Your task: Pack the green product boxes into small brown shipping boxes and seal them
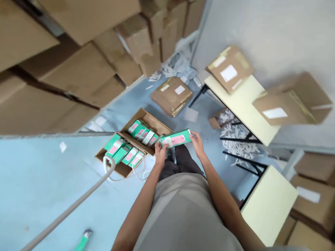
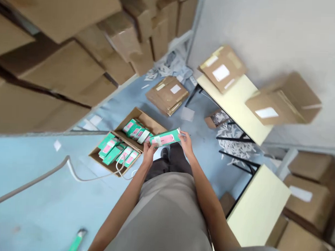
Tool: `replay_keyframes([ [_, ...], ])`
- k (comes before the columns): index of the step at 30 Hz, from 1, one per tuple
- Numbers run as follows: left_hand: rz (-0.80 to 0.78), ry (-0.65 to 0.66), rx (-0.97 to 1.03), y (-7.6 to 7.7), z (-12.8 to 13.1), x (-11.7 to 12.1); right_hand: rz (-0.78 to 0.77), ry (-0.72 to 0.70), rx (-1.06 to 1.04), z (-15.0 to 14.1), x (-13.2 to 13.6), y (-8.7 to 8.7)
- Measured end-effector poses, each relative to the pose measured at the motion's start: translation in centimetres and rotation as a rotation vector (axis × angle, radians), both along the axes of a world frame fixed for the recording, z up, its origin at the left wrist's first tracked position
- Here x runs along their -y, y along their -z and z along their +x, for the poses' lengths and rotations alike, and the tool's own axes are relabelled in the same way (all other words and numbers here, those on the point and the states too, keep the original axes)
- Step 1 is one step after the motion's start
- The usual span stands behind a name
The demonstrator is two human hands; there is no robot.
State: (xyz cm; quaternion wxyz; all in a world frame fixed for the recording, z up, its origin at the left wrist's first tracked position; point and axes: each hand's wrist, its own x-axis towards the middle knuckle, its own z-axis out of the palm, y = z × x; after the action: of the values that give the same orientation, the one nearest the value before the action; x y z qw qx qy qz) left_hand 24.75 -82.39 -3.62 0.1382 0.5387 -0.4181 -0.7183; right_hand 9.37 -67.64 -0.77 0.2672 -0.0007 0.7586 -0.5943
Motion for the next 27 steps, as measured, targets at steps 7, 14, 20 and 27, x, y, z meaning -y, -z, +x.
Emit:
replay_keyframes([
  [7,0.101,0.474,-0.119,-5.3,-5.7,-6.7,-0.032,0.460,-0.203,4.0,-12.8,-6.9],
  [14,0.075,0.887,-0.155,-8.9,-11.1,-16.3,-0.140,0.892,-0.199,10.9,-23.1,-9.3],
  [20,-0.014,1.128,-0.157,-10.3,-13.5,-25.3,-0.205,1.090,-0.185,14.2,-30.5,-8.5],
  [27,-0.118,1.352,-0.145,-11.1,-16.3,-39.5,-0.285,1.277,-0.147,14.3,-42.9,-7.3],
])
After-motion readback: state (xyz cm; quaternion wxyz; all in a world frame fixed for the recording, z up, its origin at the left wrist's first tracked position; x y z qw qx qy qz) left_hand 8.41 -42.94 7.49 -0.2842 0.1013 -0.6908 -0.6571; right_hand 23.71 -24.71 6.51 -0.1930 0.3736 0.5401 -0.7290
